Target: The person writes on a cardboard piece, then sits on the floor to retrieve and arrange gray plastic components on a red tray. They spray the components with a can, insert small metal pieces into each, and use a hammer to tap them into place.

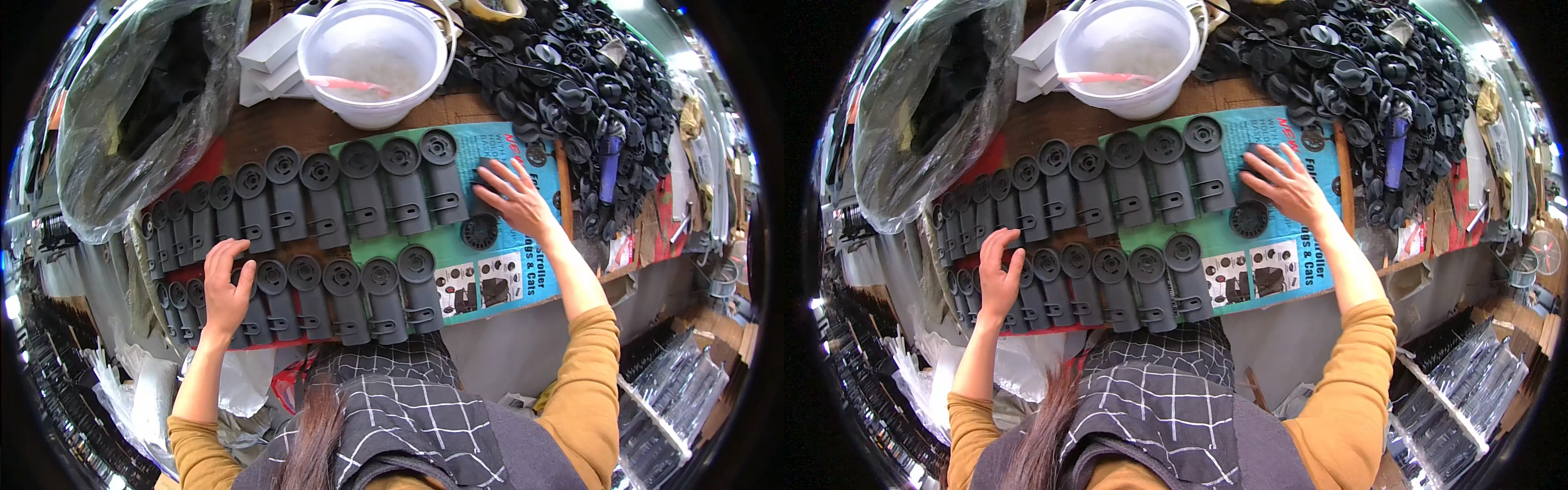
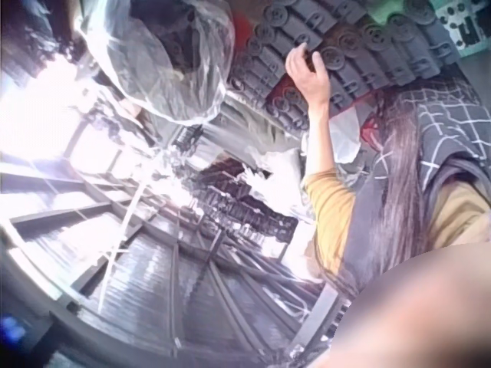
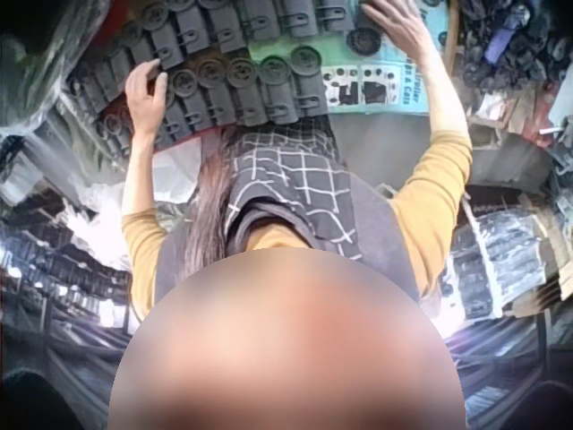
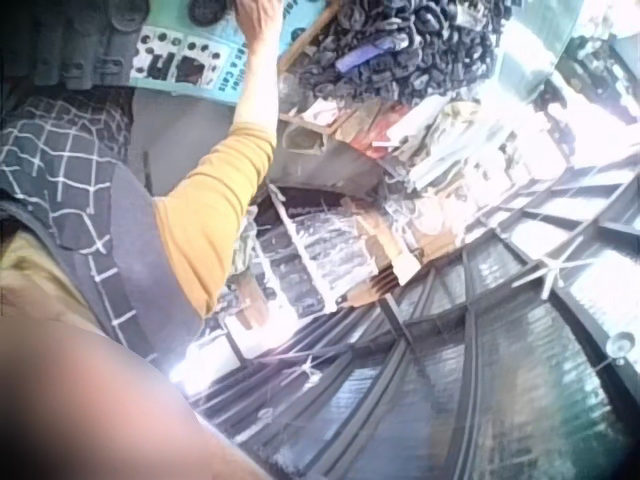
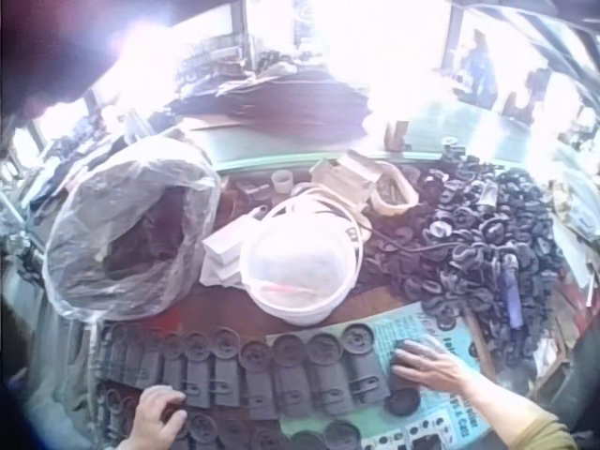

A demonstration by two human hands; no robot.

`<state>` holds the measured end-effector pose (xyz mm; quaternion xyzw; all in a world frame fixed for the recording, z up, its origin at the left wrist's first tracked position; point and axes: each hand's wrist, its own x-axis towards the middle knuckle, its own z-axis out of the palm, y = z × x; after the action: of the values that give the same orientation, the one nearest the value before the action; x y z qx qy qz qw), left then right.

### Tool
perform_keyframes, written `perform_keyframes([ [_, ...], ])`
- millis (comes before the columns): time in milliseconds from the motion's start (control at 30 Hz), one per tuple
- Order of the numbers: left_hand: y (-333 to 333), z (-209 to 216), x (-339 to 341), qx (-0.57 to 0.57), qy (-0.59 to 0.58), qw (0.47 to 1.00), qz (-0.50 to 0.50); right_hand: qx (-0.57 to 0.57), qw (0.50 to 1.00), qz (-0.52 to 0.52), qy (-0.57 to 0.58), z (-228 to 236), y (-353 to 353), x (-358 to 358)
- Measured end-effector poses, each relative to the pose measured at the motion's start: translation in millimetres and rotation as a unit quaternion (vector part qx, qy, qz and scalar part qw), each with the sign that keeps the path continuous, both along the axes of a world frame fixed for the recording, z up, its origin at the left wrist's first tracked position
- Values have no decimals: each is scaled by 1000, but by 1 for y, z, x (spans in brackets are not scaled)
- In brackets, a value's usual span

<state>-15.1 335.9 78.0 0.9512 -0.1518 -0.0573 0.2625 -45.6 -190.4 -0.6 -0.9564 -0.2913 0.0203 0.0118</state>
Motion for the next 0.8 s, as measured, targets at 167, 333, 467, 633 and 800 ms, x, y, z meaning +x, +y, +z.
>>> perform_keyframes([
  [167, 22, -4, 4, -16, 6, 997, 71, 273, 938, -214, -9, 5, -14, -28],
  [333, 51, -22, 44, -36, -14, 995, 92, 519, 692, -455, 211, -60, 2, -1],
  [467, 102, -29, 130, -83, -3, 983, 165, 290, 834, -408, 232, -50, -2, 25],
  [633, 160, -1, 259, -216, 97, 903, 358, 249, 915, -305, -84, 21, 97, 20],
  [800, 215, 118, 374, -605, -56, 738, 294, 401, 910, -82, -62, 68, 300, 127],
])
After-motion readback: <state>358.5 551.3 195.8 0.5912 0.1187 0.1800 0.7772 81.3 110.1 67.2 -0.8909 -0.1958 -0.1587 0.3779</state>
